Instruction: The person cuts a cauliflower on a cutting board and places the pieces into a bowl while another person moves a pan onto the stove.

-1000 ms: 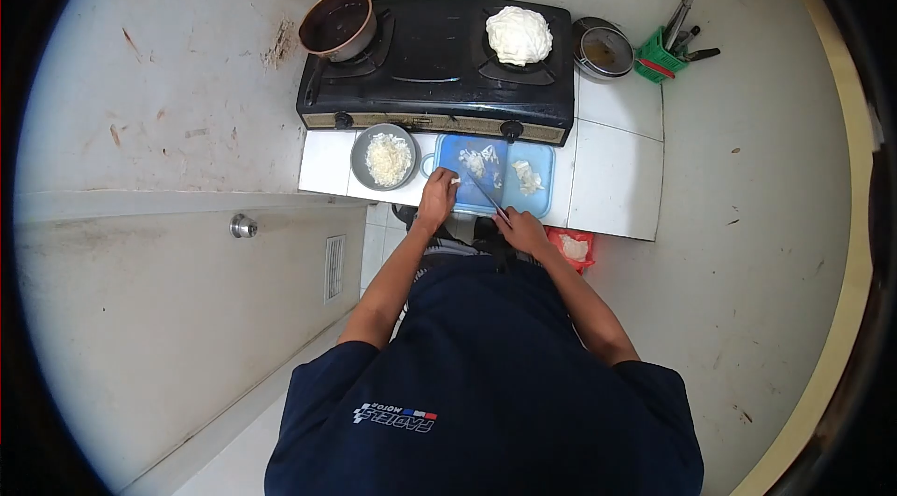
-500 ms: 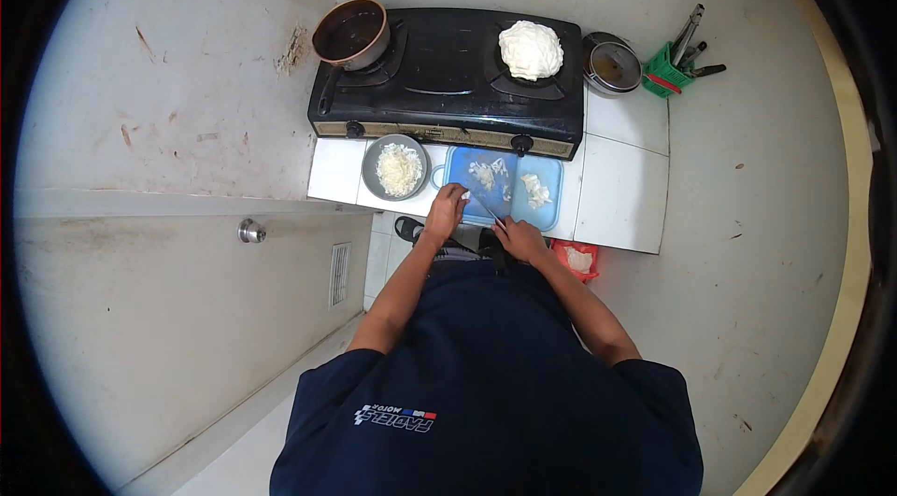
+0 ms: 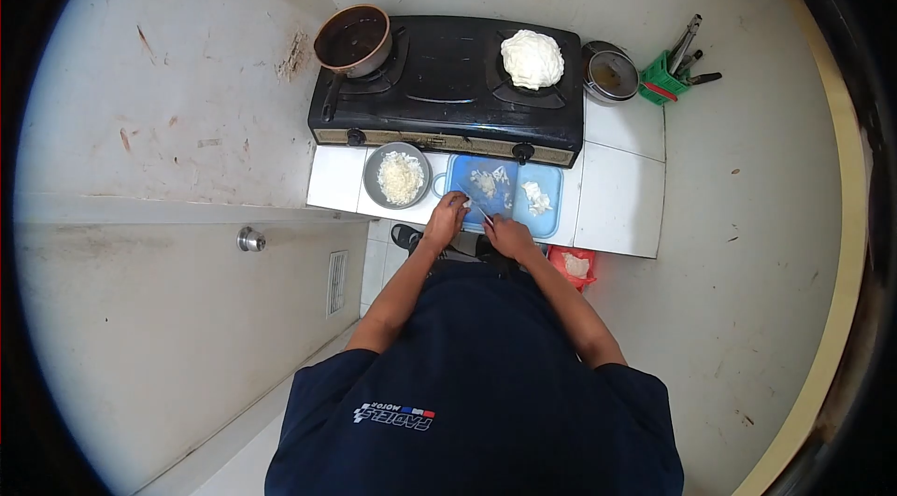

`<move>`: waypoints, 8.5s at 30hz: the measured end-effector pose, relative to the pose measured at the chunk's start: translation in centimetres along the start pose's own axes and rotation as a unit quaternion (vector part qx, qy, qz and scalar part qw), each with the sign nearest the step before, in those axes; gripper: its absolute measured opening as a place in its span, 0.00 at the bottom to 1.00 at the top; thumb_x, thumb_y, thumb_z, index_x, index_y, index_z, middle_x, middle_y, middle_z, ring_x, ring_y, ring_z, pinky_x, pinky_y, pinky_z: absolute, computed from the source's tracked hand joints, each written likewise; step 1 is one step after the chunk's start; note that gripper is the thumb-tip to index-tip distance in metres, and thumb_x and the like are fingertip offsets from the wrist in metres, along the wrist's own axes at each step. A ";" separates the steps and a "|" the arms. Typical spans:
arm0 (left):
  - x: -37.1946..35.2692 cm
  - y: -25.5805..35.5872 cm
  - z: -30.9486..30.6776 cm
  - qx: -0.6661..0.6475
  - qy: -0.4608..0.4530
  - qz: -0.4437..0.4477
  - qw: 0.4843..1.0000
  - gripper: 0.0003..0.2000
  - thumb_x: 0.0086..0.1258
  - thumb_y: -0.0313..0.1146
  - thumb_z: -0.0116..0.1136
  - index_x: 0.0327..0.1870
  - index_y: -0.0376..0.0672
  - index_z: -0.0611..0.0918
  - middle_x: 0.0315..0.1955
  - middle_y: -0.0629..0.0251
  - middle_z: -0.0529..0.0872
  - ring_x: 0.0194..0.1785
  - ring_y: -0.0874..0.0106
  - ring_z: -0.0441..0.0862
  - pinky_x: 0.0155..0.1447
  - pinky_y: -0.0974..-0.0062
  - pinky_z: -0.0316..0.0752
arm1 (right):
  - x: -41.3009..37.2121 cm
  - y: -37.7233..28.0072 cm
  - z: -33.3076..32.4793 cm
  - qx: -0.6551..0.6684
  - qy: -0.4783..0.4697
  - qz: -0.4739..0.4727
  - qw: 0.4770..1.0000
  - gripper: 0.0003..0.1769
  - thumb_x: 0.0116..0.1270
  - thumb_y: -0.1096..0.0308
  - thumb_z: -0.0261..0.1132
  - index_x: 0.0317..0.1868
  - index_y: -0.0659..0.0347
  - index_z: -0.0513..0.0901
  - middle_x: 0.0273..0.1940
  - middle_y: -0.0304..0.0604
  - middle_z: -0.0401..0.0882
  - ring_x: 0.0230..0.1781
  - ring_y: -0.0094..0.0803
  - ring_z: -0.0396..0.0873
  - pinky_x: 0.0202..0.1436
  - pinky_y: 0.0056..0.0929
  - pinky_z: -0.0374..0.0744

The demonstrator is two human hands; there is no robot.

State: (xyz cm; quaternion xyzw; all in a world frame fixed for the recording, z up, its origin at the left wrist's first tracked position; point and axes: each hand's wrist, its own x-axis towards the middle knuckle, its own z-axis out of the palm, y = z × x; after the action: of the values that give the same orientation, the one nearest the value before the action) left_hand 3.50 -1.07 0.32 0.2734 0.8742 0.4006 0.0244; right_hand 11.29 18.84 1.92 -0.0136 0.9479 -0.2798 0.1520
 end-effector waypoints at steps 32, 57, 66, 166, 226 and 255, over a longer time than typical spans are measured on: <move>0.5 -0.6 -0.6 -0.033 -0.052 -0.004 0.998 0.13 0.69 0.24 0.64 0.53 0.32 0.82 0.51 0.49 0.81 0.54 0.49 0.82 0.59 0.58 0.80 | -1.6 -0.5 0.9 0.025 0.010 0.044 0.999 0.26 0.79 0.47 0.55 0.42 0.65 0.81 0.28 0.64 0.83 0.33 0.65 0.84 0.41 0.60 0.82; -0.1 -0.6 0.0 -0.076 -0.017 -0.030 0.997 0.13 0.69 0.22 0.64 0.53 0.34 0.81 0.50 0.48 0.81 0.41 0.56 0.87 0.50 0.60 0.82 | 0.9 -1.0 1.9 -0.036 0.030 0.024 0.999 0.22 0.79 0.51 0.55 0.42 0.66 0.80 0.28 0.61 0.85 0.31 0.61 0.86 0.38 0.57 0.84; 0.0 -0.7 0.3 -0.062 -0.003 -0.049 0.997 0.14 0.65 0.22 0.67 0.51 0.34 0.82 0.49 0.49 0.83 0.53 0.49 0.81 0.58 0.56 0.78 | -1.2 0.4 0.9 -0.007 0.016 0.064 0.998 0.24 0.79 0.49 0.55 0.43 0.65 0.82 0.29 0.64 0.84 0.33 0.63 0.85 0.41 0.58 0.84; 0.5 -0.2 -0.2 -0.039 -0.015 -0.069 0.997 0.12 0.66 0.25 0.68 0.49 0.36 0.82 0.39 0.50 0.84 0.45 0.50 0.83 0.50 0.56 0.77 | 0.0 -0.3 1.4 -0.001 -0.006 0.009 1.000 0.24 0.77 0.50 0.57 0.44 0.66 0.83 0.30 0.60 0.86 0.33 0.59 0.86 0.40 0.56 0.84; 0.1 1.0 -0.4 0.042 0.025 -0.054 0.997 0.15 0.67 0.31 0.70 0.51 0.34 0.84 0.45 0.50 0.88 0.48 0.50 0.82 0.54 0.57 0.76 | -0.3 -0.6 2.0 0.021 0.026 0.052 0.998 0.25 0.79 0.50 0.55 0.42 0.67 0.83 0.31 0.62 0.85 0.33 0.62 0.85 0.42 0.58 0.83; -0.4 1.2 -0.4 0.050 0.016 -0.079 0.995 0.15 0.69 0.32 0.68 0.53 0.36 0.83 0.44 0.51 0.88 0.51 0.50 0.82 0.55 0.57 0.77 | -0.6 -1.2 2.3 0.039 0.003 0.046 0.998 0.26 0.79 0.49 0.55 0.46 0.68 0.83 0.33 0.65 0.85 0.35 0.64 0.85 0.44 0.58 0.83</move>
State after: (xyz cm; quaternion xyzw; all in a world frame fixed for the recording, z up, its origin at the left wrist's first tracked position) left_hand 4.25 -0.88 1.36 0.1981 0.9123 0.3573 0.0285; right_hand 12.45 16.69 0.90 0.0364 0.9362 -0.3096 0.1624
